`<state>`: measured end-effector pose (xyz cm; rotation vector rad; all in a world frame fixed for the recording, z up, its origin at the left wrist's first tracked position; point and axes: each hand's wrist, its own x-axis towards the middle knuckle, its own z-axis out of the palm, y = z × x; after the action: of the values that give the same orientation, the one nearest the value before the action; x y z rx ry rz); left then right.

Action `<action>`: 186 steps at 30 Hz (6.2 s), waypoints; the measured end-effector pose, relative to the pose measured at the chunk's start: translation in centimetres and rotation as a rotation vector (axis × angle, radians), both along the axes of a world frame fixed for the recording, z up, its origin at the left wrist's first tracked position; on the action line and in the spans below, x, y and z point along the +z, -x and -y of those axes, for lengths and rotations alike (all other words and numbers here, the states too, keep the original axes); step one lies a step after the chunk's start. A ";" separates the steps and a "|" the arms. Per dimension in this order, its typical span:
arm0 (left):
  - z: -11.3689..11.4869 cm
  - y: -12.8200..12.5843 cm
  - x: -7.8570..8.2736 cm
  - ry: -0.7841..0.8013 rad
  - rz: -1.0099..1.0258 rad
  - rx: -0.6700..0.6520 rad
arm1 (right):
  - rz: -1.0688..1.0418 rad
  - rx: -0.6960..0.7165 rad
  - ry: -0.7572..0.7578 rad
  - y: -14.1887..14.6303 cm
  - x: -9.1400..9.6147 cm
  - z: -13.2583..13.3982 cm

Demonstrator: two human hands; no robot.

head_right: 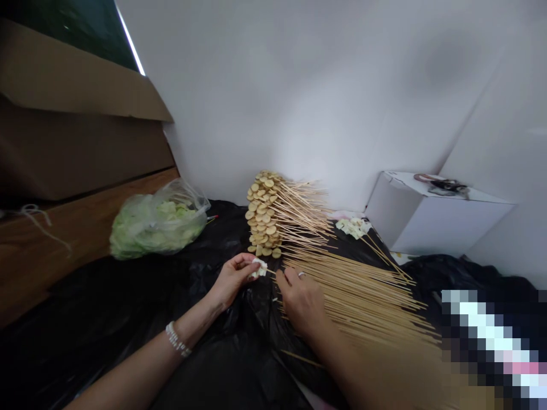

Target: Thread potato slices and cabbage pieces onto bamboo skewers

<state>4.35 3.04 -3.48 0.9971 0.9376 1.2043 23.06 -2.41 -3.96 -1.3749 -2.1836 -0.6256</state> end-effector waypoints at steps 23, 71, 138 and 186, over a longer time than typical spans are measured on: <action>-0.3 0.3 0.1 0.136 0.166 -0.023 | -0.235 0.070 0.198 0.0 -0.4 -0.6; -0.7 1.1 0.7 0.226 0.165 -0.118 | -0.263 0.168 0.186 -0.1 -0.8 -0.9; -0.7 1.0 0.5 0.298 0.225 -0.096 | -0.276 0.080 0.313 0.4 -1.2 -0.7; -3.7 12.9 17.9 -0.207 0.479 0.240 | -0.174 0.048 0.480 0.4 -2.5 -1.1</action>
<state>-8.60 6.72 14.41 0.7155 0.5685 1.6776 22.64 -1.30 -6.51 -1.5312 -2.3000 0.0487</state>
